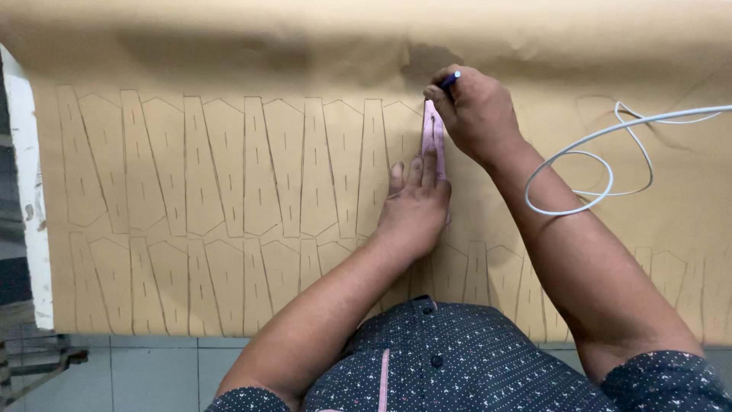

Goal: The person holds a pink shoe pattern template on kraft pattern paper and traces along its edges and internal slots with a blue pen, repositioning the template to mark lines. The paper already shows many similar traced outlines, and the person repeats the tracing motion on the template throughout the clip.

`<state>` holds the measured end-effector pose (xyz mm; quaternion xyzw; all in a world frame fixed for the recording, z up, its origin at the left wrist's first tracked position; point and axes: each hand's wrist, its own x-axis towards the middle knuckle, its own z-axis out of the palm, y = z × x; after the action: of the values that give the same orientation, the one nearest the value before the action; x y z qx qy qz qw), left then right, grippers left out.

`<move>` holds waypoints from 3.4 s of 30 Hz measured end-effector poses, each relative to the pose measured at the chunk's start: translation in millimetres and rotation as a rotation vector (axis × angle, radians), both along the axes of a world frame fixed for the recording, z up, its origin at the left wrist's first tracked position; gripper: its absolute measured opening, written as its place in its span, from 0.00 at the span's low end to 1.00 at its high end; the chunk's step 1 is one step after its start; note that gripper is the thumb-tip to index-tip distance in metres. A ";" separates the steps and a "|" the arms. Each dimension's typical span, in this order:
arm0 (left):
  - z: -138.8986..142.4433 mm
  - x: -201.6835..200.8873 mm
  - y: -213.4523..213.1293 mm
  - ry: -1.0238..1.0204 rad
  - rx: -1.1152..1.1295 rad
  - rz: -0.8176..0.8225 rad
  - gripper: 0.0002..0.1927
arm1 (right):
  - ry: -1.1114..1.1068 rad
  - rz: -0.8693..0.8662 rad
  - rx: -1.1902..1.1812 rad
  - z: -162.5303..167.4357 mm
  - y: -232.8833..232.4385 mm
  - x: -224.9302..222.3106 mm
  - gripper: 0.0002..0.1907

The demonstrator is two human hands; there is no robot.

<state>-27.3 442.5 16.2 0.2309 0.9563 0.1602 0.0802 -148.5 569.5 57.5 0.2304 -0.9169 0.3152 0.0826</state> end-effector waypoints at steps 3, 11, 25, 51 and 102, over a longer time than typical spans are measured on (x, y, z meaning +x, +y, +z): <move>3.0 -2.8 -2.8 -0.026 -0.030 -0.021 0.22 | -0.036 -0.025 -0.020 -2.0 2.7 -0.8 0.08; 6.5 -2.8 -10.1 0.019 0.036 0.005 0.31 | -0.038 -0.120 -0.007 -6.0 19.3 2.4 0.09; 18.0 -15.5 -30.0 -0.224 0.006 0.028 0.43 | -0.227 -0.183 -0.035 7.1 40.9 132.2 0.07; 15.4 -31.6 -41.9 -0.188 0.066 0.059 0.35 | -0.365 0.058 -0.147 11.7 39.2 190.0 0.07; 13.5 -37.1 -48.1 -0.284 0.128 0.102 0.24 | -0.160 -0.133 -0.157 1.4 22.5 103.9 0.09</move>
<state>-64.3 394.4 29.7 0.1615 0.9338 0.2557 0.1914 -44.5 592.1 58.9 0.1359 -0.9063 0.3973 0.0477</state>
